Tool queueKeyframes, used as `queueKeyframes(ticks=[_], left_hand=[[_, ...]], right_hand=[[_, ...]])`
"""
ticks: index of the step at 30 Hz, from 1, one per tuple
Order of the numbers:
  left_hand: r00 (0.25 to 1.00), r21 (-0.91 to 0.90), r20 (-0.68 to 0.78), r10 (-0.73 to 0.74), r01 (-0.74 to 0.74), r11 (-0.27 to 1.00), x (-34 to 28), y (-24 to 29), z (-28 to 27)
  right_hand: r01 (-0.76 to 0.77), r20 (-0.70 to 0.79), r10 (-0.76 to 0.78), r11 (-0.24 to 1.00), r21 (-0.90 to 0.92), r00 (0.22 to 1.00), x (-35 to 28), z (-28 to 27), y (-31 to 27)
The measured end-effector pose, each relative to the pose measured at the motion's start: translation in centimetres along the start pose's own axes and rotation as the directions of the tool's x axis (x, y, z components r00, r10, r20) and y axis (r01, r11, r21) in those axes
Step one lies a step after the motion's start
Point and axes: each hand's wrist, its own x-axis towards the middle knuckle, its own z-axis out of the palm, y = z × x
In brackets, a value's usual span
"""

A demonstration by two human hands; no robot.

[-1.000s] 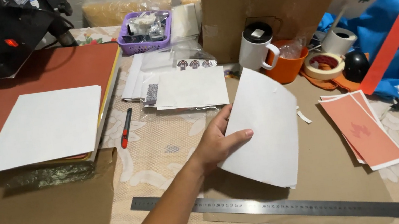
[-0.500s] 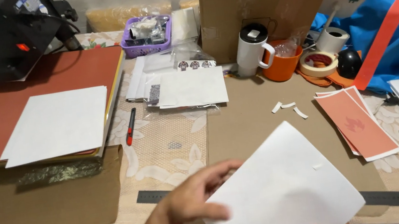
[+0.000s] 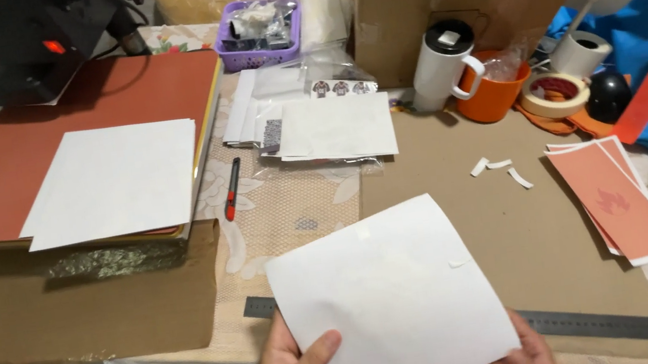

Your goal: Cutting and peeling small adhesive strips, organizing them on paper, and packing items into a box.

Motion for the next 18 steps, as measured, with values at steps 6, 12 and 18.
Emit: queueKeyframes(ticks=[6,12,18], left_hand=[[0.959,0.174,0.256,0.123,-0.171,0.97,2.4,3.8,-2.0],[0.958,0.255,0.259,0.124,-0.191,0.948,3.4,4.0,-2.8],[0.985,0.213,0.076,0.154,-0.167,0.963,4.4,5.0,-0.9]], right_hand=[[-0.238,0.104,0.283,0.917,-0.319,0.953,3.0,11.4,-10.6],[-0.194,0.088,0.266,0.857,-0.477,0.96,5.4,14.6,-11.1],[-0.014,0.185,0.115,0.882,-0.47,0.976,6.5,14.5,-10.6]])
